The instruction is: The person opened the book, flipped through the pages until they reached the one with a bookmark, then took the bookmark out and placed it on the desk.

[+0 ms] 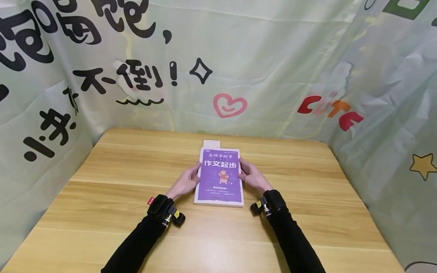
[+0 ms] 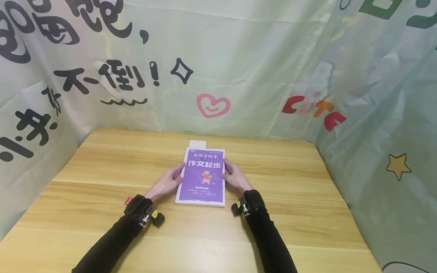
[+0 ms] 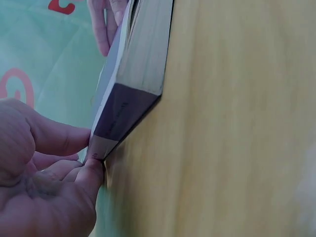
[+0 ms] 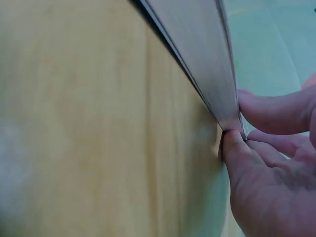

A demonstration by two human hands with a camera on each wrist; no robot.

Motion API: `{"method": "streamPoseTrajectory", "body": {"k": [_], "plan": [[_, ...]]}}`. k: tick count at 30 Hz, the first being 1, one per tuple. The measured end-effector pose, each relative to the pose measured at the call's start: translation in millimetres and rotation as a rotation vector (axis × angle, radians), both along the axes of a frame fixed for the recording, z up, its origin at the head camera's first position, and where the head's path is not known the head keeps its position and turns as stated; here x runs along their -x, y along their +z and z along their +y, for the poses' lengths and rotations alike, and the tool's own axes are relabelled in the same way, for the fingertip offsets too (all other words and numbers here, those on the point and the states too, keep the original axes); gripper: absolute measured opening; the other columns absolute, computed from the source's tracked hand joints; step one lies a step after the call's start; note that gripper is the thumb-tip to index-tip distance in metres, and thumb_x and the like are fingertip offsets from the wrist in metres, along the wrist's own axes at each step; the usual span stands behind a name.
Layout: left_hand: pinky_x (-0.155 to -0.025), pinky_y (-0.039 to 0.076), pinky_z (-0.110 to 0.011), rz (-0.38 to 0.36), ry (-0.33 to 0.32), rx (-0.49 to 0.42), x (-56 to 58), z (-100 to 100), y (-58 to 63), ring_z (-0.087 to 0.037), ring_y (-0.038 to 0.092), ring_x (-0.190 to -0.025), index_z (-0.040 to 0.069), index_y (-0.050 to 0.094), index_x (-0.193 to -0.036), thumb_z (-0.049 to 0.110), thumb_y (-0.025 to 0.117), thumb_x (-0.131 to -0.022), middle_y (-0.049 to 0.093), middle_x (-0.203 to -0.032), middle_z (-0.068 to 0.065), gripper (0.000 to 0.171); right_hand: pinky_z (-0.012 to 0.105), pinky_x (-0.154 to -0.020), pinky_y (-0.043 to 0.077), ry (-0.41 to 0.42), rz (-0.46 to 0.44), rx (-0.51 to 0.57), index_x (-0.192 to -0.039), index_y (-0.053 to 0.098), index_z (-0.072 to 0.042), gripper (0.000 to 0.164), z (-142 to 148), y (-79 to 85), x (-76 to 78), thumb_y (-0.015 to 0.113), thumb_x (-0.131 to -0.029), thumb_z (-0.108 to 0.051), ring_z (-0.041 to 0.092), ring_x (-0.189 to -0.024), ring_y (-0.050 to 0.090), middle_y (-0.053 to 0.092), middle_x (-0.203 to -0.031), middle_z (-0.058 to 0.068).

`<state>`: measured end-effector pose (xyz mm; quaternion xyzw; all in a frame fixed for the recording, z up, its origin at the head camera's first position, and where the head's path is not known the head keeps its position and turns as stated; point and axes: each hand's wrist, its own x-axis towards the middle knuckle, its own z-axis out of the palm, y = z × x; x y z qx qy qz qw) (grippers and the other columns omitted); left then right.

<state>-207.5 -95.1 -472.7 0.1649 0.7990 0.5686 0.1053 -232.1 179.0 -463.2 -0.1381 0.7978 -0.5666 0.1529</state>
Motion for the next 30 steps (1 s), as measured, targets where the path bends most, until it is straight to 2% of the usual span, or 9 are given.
{"method": "streamPoseTrajectory", "body": {"k": [6, 7, 13, 14, 18, 23, 30], "plan": [[-0.115, 0.021, -0.045, 0.0, -0.008, 0.025, -10.9, 4.7, -2.0, -0.034, 0.019, -0.139, -0.012, 0.019, -0.147, -0.013, 0.043, -0.091, 0.012, -0.154, -0.027, 0.061, 0.045, -0.114, 0.025, -0.005, 0.032, -0.04, -0.148, 0.012, 0.012, 0.07, 6.7, -4.5, -12.7, 0.051, -0.09, 0.013, 0.035, -0.138, 0.022, 0.011, -0.155, 0.028], [-0.115, 0.021, -0.045, -0.001, -0.006, 0.023, -15.2, 6.7, 2.1, -0.035, 0.019, -0.139, -0.013, 0.02, -0.146, -0.014, 0.043, -0.091, 0.013, -0.154, -0.028, 0.06, 0.045, -0.113, 0.024, -0.004, 0.027, -0.041, -0.148, 0.012, 0.013, 0.07, 7.3, -1.8, -16.3, 0.051, -0.089, 0.014, 0.036, -0.138, 0.021, 0.011, -0.154, 0.029], [-0.115, 0.023, -0.046, 0.011, -0.027, 0.049, -24.9, 13.4, 6.6, -0.034, 0.018, -0.14, -0.013, 0.021, -0.146, -0.013, 0.045, -0.091, 0.012, -0.153, -0.029, 0.06, 0.046, -0.113, 0.024, -0.01, 0.015, -0.039, -0.147, 0.01, 0.014, 0.07, 14.4, 1.5, -26.4, 0.05, -0.09, 0.014, 0.038, -0.138, 0.021, 0.011, -0.154, 0.03], [-0.115, 0.023, -0.045, 0.014, -0.036, 0.052, -23.9, 13.4, 3.6, -0.034, 0.018, -0.14, -0.012, 0.021, -0.146, -0.012, 0.045, -0.091, 0.011, -0.154, -0.028, 0.06, 0.046, -0.113, 0.025, -0.018, 0.021, -0.044, -0.148, 0.011, 0.013, 0.07, 16.2, -1.4, -26.4, 0.05, -0.09, 0.013, 0.037, -0.138, 0.022, 0.011, -0.154, 0.029], [-0.114, 0.025, -0.045, 0.015, -0.047, 0.044, -29.4, 16.4, 5.0, -0.034, 0.018, -0.14, -0.012, 0.021, -0.146, -0.012, 0.045, -0.092, 0.011, -0.154, -0.028, 0.06, 0.045, -0.112, 0.027, -0.038, 0.029, -0.066, -0.148, 0.013, 0.012, 0.07, 19.7, -0.1, -33.5, 0.052, -0.089, 0.012, 0.036, -0.137, 0.025, 0.014, -0.154, 0.029], [-0.112, 0.028, -0.043, -0.013, -0.066, 0.059, -39.4, 18.4, 2.4, -0.033, 0.02, -0.139, -0.009, 0.02, -0.148, -0.01, 0.046, -0.092, 0.009, -0.155, -0.025, 0.062, 0.045, -0.112, 0.027, -0.031, 0.031, -0.075, -0.148, 0.012, 0.012, 0.07, 25.8, -0.8, -44.9, 0.051, -0.09, 0.012, 0.036, -0.137, 0.024, 0.012, -0.154, 0.028], [-0.111, 0.03, -0.045, 0.004, -0.098, 0.057, -51.3, 20.0, 2.9, -0.035, 0.025, -0.137, -0.009, 0.02, -0.148, -0.008, 0.047, -0.093, 0.007, -0.155, -0.025, 0.062, 0.044, -0.111, 0.027, -0.04, 0.028, -0.075, -0.148, 0.013, 0.012, 0.068, 30.9, 0.3, -57.4, 0.05, -0.09, 0.013, 0.036, -0.137, 0.024, 0.012, -0.154, 0.027]]}}
